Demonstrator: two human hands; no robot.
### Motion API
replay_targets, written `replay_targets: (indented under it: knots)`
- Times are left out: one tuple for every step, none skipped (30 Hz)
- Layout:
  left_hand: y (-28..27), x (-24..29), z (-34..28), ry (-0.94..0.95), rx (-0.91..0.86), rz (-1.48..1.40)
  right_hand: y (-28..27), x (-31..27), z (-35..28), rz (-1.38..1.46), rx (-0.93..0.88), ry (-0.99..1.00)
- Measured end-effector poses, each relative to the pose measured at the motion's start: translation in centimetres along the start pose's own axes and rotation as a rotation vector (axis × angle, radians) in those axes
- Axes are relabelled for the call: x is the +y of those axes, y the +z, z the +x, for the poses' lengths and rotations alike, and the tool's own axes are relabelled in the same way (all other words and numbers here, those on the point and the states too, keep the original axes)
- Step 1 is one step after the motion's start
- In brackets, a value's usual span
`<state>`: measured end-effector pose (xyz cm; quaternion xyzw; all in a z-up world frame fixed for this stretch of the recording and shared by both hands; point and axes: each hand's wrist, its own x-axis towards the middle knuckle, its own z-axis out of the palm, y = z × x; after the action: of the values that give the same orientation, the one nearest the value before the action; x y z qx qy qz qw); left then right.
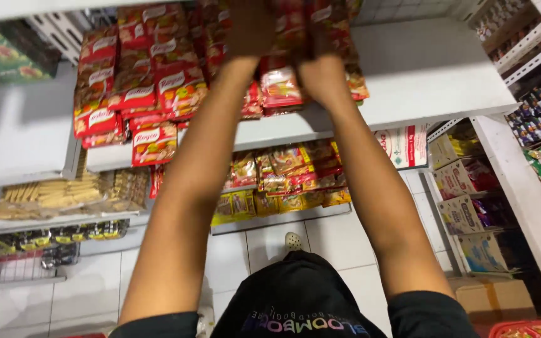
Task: The person takes seasoning packets from a red basket and stacks them onto a shelf by hand.
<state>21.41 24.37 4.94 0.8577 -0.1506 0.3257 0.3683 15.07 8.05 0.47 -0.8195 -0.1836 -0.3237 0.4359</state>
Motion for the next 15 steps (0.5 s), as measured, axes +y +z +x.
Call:
replay_targets:
  knots:
    - [0.3, -0.7, 0.2, -0.003, -0.081, 0.187, -0.3, 0.8, 0.8, -0.097, -0.061, 0.103]
    - [0.5, -1.2, 0.0, -0.005, -0.167, 0.350, -1.0, 1.4, 1.4, -0.192, -0.126, 0.214]
    - [0.7, -1.3, -0.6, 0.004, -0.235, 0.460, -1.7, 1.8, 1.8, -0.286, -0.195, 0.323]
    - [1.0, -0.9, -0.5, 0.015, -0.287, 0.564, -2.9, 2.3, 2.3, -0.386, -0.210, 0.309]
    - [1.4, -0.1, -0.6, 0.043, -0.308, 0.612, -4.4, 2.9, 2.3, -0.487, -0.223, 0.294]
    - [1.0, 0.7, -0.6, 0.061, -0.304, 0.637, -5.0, 3.4, 2.9, -0.574, -0.245, 0.269]
    - [0.7, 1.8, -1.1, 0.080, -0.288, 0.634, -4.8, 4.2, 4.0, -0.625, -0.397, 0.303]
    - [0.6, 3.1, -2.5, 0.108, -0.228, 0.471, -4.4, 5.1, 3.8, -0.672, -0.564, 0.357]
    - [0.4, 4.3, -3.8, 0.135, -0.166, 0.308, -3.9, 6.2, 3.5, -0.717, -0.731, 0.410]
    - [0.5, 5.7, -4.8, 0.172, -0.101, 0.133, -3.8, 7.5, 2.8, -0.679, -0.638, 0.309]
    - [0.6, 6.9, -6.1, 0.196, -0.074, 0.087, -3.6, 8.7, 2.0, -0.641, -0.542, 0.210]
    - [0.5, 7.8, -6.5, 0.226, -0.026, 0.049, -3.5, 9.9, 2.8, -0.599, -0.436, 0.093]
    - [0.5, 8.3, -6.3, 0.257, 0.020, 0.012, -4.1, 10.9, 4.1, -0.529, -0.438, 0.150]
    - [0.4, 8.4, -6.2, 0.265, 0.042, 0.000, -4.9, 11.7, 4.7, -0.451, -0.454, 0.217]
    - [0.4, 8.5, -6.1, 0.272, 0.064, -0.011, -6.0, 12.1, 5.4, -0.373, -0.470, 0.283]
